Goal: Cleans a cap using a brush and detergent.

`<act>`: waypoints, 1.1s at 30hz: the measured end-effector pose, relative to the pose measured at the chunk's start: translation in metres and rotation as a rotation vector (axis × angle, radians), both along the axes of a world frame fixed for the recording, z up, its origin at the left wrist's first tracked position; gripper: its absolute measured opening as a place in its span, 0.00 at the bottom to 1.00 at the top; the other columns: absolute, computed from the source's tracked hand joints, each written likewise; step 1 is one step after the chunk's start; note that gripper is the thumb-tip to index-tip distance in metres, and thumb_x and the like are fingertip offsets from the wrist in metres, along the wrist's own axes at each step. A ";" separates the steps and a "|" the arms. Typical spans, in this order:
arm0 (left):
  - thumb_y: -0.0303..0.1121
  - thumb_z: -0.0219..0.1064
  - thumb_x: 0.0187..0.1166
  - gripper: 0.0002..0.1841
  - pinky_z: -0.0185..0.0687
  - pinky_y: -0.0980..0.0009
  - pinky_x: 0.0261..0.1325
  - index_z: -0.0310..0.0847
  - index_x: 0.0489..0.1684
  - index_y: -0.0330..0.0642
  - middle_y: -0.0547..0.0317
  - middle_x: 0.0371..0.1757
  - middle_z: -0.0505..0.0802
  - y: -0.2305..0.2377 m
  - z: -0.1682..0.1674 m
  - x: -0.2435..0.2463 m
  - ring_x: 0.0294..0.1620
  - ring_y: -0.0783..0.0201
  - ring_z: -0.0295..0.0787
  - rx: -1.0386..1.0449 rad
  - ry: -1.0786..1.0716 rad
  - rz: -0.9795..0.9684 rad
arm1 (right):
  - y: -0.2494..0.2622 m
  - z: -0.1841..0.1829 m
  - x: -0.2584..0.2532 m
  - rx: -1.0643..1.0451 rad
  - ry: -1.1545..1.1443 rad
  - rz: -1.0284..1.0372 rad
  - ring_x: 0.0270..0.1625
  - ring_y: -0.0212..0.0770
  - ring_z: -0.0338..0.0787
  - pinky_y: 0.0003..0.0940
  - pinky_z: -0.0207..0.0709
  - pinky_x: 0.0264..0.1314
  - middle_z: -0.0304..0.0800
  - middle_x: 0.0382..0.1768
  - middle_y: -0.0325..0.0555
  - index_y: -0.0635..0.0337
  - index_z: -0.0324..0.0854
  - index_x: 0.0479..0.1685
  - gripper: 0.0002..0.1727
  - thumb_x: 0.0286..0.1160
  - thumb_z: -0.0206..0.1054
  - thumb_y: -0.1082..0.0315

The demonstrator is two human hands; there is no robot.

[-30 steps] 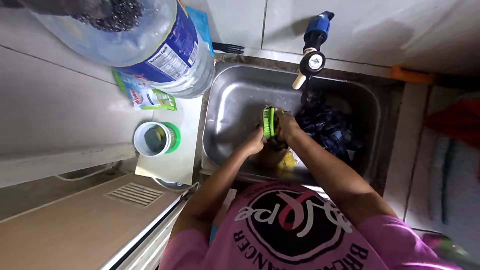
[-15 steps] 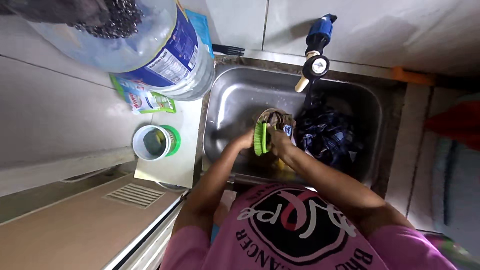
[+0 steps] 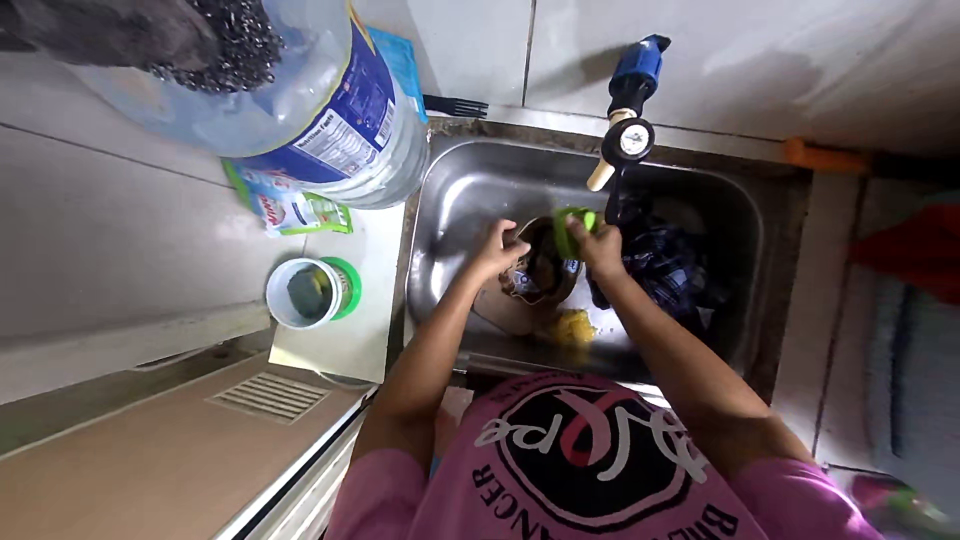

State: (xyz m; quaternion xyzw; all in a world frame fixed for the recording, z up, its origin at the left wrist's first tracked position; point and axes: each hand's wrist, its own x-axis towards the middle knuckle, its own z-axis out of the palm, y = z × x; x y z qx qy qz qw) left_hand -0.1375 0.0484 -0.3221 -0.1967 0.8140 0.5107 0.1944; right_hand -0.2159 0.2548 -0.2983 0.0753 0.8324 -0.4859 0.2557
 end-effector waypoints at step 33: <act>0.36 0.74 0.79 0.20 0.76 0.41 0.71 0.83 0.61 0.30 0.34 0.59 0.90 -0.020 -0.039 0.017 0.64 0.41 0.86 -0.013 -0.205 0.047 | -0.059 -0.016 -0.040 0.679 0.199 1.107 0.68 0.71 0.86 0.74 0.74 0.68 0.88 0.64 0.67 0.56 0.83 0.71 0.26 0.86 0.62 0.47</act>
